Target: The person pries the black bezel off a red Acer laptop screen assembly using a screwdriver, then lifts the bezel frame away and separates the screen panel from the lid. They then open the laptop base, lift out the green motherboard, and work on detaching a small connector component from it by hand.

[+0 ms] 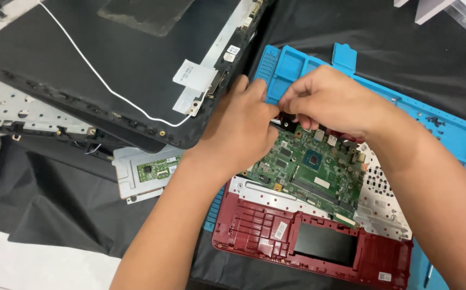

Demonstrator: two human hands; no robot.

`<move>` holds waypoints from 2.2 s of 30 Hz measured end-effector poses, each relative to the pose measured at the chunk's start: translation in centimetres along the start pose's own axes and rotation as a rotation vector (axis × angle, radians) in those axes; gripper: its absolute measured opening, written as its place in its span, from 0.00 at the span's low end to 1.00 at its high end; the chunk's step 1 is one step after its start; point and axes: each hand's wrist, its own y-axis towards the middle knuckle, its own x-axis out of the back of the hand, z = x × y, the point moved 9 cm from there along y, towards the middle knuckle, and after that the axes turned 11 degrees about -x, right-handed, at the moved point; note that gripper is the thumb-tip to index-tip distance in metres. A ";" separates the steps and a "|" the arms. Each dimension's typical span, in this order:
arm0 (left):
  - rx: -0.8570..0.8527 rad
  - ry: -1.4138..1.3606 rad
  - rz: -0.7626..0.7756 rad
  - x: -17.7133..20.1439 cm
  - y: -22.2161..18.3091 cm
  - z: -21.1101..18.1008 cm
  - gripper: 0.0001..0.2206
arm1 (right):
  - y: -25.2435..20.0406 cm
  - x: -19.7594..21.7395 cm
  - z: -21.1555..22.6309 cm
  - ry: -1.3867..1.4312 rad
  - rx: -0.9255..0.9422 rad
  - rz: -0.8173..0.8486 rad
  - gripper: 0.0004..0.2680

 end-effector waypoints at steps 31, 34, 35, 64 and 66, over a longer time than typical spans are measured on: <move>0.026 -0.109 -0.017 -1.0 -0.1 1.6 0.06 | -3.6 -0.5 5.2 -0.667 0.616 -0.150 0.08; 0.034 -0.122 -0.032 -1.7 -0.2 2.2 0.06 | -2.5 -0.2 4.4 -0.634 0.584 -0.080 0.07; 0.028 -0.128 -0.031 -2.0 -0.1 2.3 0.05 | -2.2 -0.2 3.9 -0.595 0.576 -0.021 0.07; -0.035 -0.199 -0.116 -3.1 -0.5 2.4 0.07 | -5.2 -0.1 4.3 -0.428 0.526 -0.242 0.10; -0.035 -0.195 -0.114 -3.1 -0.5 2.5 0.07 | -4.9 0.0 4.1 -0.435 0.453 -0.249 0.13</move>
